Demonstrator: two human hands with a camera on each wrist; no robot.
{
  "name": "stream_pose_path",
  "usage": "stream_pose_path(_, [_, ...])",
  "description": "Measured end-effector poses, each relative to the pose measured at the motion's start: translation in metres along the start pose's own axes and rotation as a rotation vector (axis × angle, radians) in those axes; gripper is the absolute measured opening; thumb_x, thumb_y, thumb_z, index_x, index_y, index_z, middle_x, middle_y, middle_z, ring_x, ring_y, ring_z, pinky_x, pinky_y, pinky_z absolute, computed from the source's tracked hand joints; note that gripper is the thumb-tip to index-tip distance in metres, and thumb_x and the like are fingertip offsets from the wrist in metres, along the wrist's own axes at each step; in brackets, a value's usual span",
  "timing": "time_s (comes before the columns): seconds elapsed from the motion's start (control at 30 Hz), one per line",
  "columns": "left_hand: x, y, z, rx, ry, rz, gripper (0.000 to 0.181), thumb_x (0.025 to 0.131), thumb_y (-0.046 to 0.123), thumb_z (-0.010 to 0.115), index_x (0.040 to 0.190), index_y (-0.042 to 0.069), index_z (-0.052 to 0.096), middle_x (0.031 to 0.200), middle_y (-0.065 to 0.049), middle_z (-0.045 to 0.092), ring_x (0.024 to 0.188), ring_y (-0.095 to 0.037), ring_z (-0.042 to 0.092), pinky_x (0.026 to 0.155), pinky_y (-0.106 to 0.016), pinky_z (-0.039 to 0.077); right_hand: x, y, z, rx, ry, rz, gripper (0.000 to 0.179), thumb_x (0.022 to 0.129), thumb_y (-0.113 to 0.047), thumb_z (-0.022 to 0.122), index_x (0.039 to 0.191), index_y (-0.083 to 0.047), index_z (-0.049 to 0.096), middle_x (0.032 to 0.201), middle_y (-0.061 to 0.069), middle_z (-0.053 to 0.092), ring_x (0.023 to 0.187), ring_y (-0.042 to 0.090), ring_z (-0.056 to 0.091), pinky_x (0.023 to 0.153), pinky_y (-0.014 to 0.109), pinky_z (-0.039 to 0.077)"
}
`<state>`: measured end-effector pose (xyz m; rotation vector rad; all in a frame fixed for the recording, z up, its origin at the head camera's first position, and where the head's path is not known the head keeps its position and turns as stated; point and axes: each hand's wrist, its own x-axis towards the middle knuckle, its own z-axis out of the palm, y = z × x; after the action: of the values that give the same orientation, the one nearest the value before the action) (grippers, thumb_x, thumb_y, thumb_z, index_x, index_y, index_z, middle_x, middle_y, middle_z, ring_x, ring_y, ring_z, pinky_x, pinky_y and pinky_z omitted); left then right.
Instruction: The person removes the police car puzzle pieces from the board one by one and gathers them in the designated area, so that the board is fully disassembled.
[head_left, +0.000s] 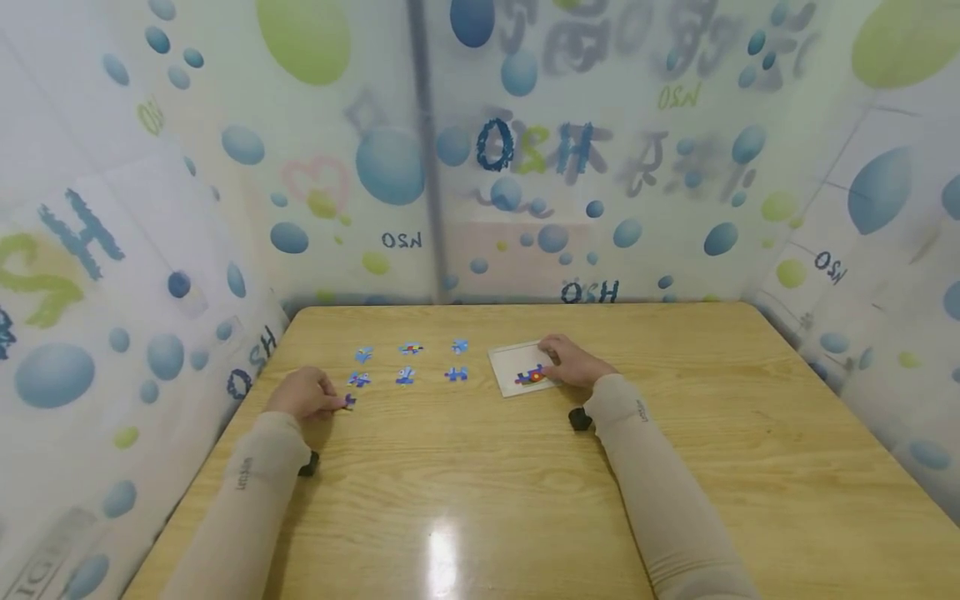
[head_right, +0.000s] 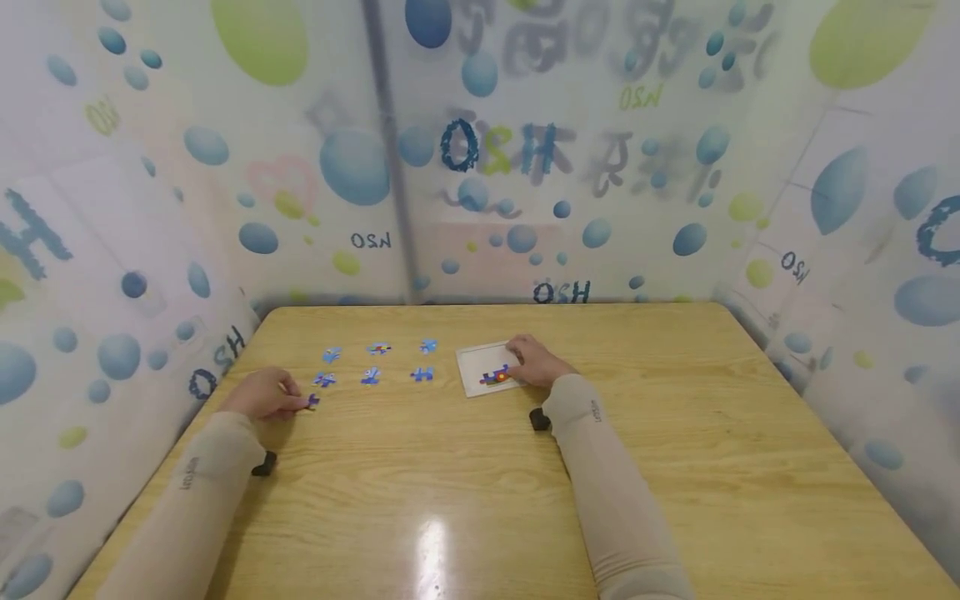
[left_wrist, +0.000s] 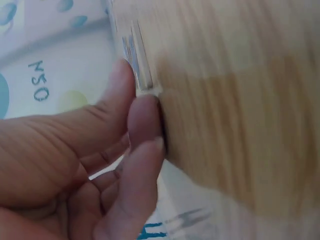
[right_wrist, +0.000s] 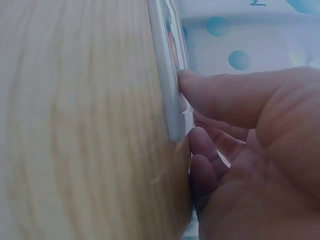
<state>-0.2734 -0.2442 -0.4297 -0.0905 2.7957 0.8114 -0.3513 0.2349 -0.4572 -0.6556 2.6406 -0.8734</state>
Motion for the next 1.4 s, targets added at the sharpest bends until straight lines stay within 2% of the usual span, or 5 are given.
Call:
stream_pose_path(0.3, [0.0,-0.002,-0.011,-0.109,-0.126,0.01,0.026,0.097,0.021,0.07,0.105,-0.002,0.063,0.088,-0.01,0.069,0.076,-0.019,0.066,0.067,-0.034,0.056,0.001,0.0,0.001,0.002,-0.01,0.007,0.054,0.104,-0.011,0.057,0.149,0.01,0.037,0.158,0.031,0.023,0.147,0.045,0.024,0.12,0.055,0.024])
stream_pose_path(0.57, [0.003,0.064,-0.016,-0.081,-0.144,0.164,0.033,0.1,0.029,0.067,0.116,0.0,0.061,0.104,-0.019,0.069,0.091,-0.031,0.068,0.08,-0.044,0.057,0.004,-0.005,0.001,0.049,0.012,0.055,0.052,0.104,-0.014,0.058,0.149,0.003,0.041,0.161,0.025,0.023,0.15,0.041,0.021,0.123,0.053,0.018])
stream_pose_path(0.8, [0.018,0.114,0.021,-0.116,-0.2,0.317,0.024,0.099,0.028,0.068,0.111,0.007,0.065,0.105,-0.014,0.07,0.091,-0.028,0.069,0.078,-0.039,0.057,0.0,-0.008,0.003,0.049,-0.004,0.077,0.052,0.105,-0.015,0.057,0.15,0.003,0.04,0.162,0.026,0.022,0.15,0.043,0.021,0.122,0.054,0.019])
stream_pose_path(1.07, [0.032,0.175,0.073,-0.207,-0.262,0.33,0.034,0.101,0.023,0.065,0.128,0.001,0.058,0.11,-0.018,0.066,0.083,-0.027,0.068,0.071,-0.037,0.06,-0.002,-0.007,0.004,0.063,-0.007,0.072,0.052,0.105,-0.014,0.057,0.15,0.004,0.04,0.161,0.027,0.021,0.149,0.043,0.022,0.121,0.054,0.021])
stream_pose_path(1.4, [0.05,0.218,0.117,0.062,-0.153,0.403,0.037,0.1,0.024,0.066,0.129,0.001,0.063,0.125,-0.013,0.067,0.11,-0.026,0.065,0.095,-0.041,0.053,-0.001,-0.007,0.0,0.038,0.002,0.034,0.051,0.104,-0.012,0.058,0.148,0.007,0.04,0.158,0.029,0.025,0.147,0.044,0.024,0.121,0.055,0.023])
